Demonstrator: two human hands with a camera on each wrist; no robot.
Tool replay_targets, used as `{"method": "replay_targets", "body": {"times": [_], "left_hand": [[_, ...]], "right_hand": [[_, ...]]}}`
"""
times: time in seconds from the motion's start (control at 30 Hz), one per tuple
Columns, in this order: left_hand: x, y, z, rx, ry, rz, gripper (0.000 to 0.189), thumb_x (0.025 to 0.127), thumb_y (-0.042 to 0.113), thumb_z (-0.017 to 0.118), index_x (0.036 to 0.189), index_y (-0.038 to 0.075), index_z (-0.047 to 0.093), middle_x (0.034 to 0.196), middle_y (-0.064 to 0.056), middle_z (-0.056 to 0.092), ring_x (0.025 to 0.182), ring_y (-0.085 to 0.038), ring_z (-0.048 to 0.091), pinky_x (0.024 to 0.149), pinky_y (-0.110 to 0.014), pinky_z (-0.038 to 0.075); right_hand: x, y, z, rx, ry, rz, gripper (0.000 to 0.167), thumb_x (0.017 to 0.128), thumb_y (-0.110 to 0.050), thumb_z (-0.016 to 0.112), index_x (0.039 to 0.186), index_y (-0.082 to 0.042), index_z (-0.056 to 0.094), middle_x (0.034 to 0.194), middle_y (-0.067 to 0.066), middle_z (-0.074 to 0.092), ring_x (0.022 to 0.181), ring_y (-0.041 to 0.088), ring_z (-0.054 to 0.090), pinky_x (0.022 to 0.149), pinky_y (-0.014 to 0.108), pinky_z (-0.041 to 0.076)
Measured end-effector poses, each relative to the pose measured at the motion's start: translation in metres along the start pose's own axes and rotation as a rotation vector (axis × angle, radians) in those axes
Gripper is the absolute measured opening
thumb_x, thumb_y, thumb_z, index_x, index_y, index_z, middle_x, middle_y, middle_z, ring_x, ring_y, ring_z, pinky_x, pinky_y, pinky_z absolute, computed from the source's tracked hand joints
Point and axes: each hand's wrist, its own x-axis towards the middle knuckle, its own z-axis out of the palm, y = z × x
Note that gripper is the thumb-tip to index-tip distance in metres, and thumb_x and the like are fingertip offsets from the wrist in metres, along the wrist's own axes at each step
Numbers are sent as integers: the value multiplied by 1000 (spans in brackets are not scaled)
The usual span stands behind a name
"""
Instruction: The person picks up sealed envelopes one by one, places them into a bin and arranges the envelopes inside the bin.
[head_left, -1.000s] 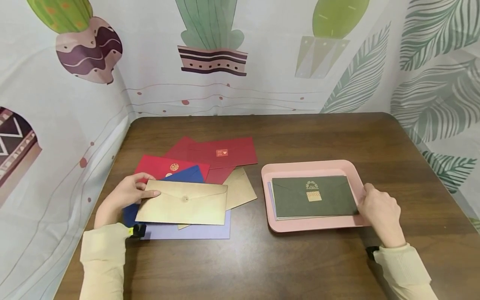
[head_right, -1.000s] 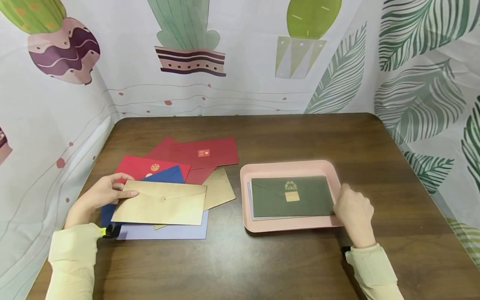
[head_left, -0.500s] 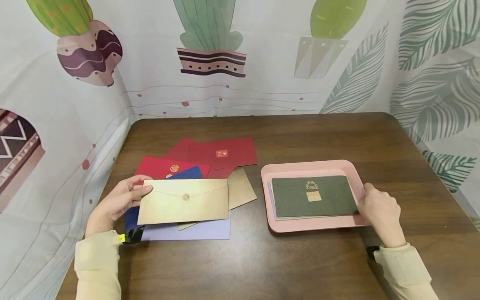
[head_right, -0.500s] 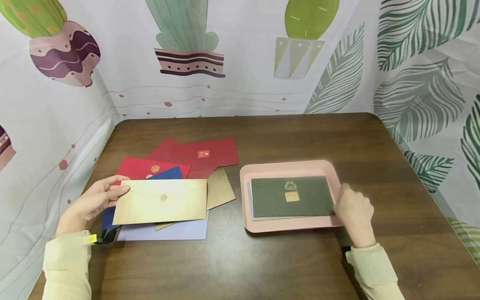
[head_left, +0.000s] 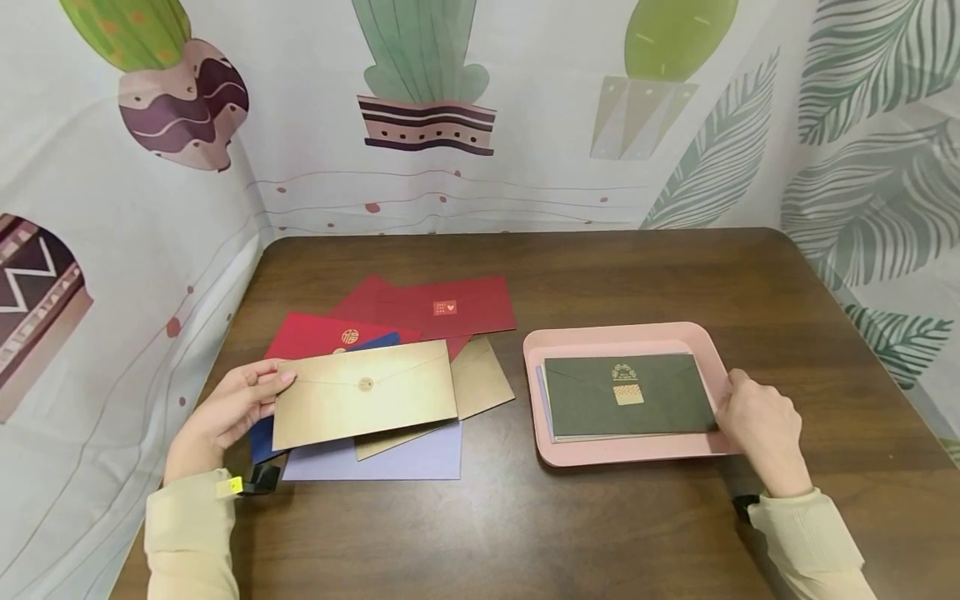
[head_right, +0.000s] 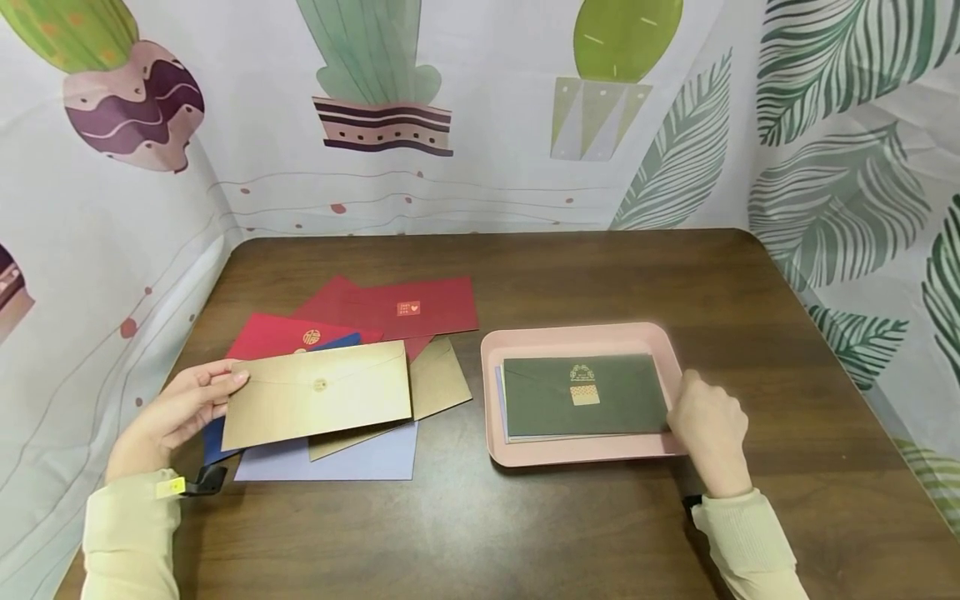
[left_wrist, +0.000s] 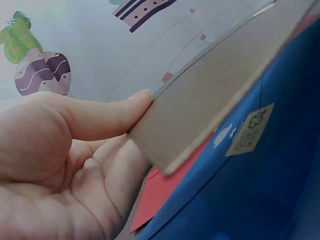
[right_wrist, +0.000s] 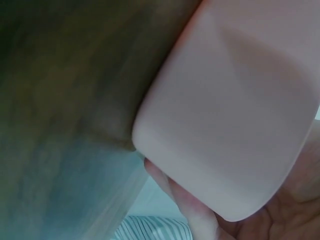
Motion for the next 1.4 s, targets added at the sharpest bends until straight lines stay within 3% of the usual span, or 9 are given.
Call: {"method": "replay_targets", "body": {"times": [0.17,0.33,0.5,0.63,0.87,1.03,1.4], "left_hand": [[-3,4,4,-20,2,20,21,100,2,47,100,13,64,82,8,67,68,-2,61,58,-16,52],[-4,7,9,-49,-9,27,19,100,1,46,99,11,63,82,7,69,68,-2,61,60,-18,54],[-6,8,11,-23,26,18,19,100,3,47,95,15,62,71,12,58,57,-1,43,53,-14,44],[-5,8,12,0,31,26,19,100,4,47,92,15,60,66,12,50,57,-6,34,50,-19,34],[-3,6,13,-23,-6,57,23,101,3,45,93,15,62,73,11,55,61,-1,47,53,-14,39],[-1,5,16,-48,-26,59,25,101,2,43,93,15,62,72,11,56,60,-1,46,52,-18,34],[7,11,28,-3,-47,52,20,101,4,45,92,15,60,75,11,56,64,-1,49,53,-13,38]], "right_hand": [[0,0,1,2,4,2,15,81,-6,46,92,0,53,84,39,59,65,54,55,45,53,40],[1,-1,2,8,19,1,16,80,-6,46,92,1,55,84,39,59,64,54,55,44,51,39],[1,0,2,8,14,-5,18,79,-5,48,94,2,55,83,38,59,64,53,55,45,52,39],[1,2,2,11,34,-20,16,78,-4,49,91,3,56,79,38,59,61,53,54,45,53,39],[2,3,2,12,45,-33,14,78,-5,50,89,4,56,78,38,58,62,53,53,46,54,39],[2,2,3,10,49,-33,12,78,-4,50,85,3,56,77,37,59,61,53,54,45,53,39],[2,2,2,12,38,-29,12,80,-5,49,81,5,55,74,37,58,60,53,53,44,54,39]]}}
